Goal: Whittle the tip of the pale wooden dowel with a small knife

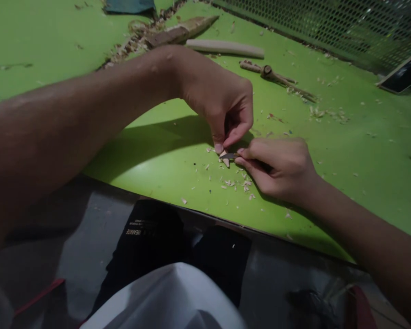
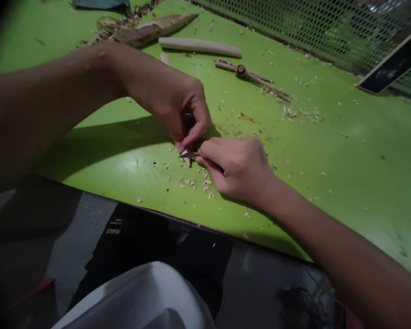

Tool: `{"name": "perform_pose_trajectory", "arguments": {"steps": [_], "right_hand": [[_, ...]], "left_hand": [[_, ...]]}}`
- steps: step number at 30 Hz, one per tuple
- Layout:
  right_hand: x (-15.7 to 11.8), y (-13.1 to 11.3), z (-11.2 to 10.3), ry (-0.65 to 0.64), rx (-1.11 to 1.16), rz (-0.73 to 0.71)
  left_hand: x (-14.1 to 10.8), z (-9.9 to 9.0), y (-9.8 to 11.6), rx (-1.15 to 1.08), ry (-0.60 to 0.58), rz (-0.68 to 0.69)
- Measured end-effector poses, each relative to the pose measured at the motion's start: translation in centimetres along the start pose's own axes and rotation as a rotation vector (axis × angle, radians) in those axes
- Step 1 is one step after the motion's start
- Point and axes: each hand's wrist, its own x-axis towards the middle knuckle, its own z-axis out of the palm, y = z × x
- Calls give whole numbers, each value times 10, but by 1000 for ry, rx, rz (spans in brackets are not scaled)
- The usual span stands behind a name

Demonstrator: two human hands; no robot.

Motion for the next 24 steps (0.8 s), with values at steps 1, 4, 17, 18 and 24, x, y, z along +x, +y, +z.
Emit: {"name": "perform_pose_trajectory", "arguments": {"steps": [1,4,17,18,24], "right_hand": [[0,0,0,11,-4,-11],[-1,0,2,34,-24,-33],[-3,-1,-1,-26,-43,13],[-2,-2,-1,-29,-43,16],[0,-4,-4,-37,-41,23]], "left_hand": [[0,0,-1,-9,0,-7],[1,-1,-2,-27,-24,-23],[-1,-1,-1,-22,-4,-13],[-1,-1,-1,-16,-4,-18],[1,0,1,7,7,-36]]}}
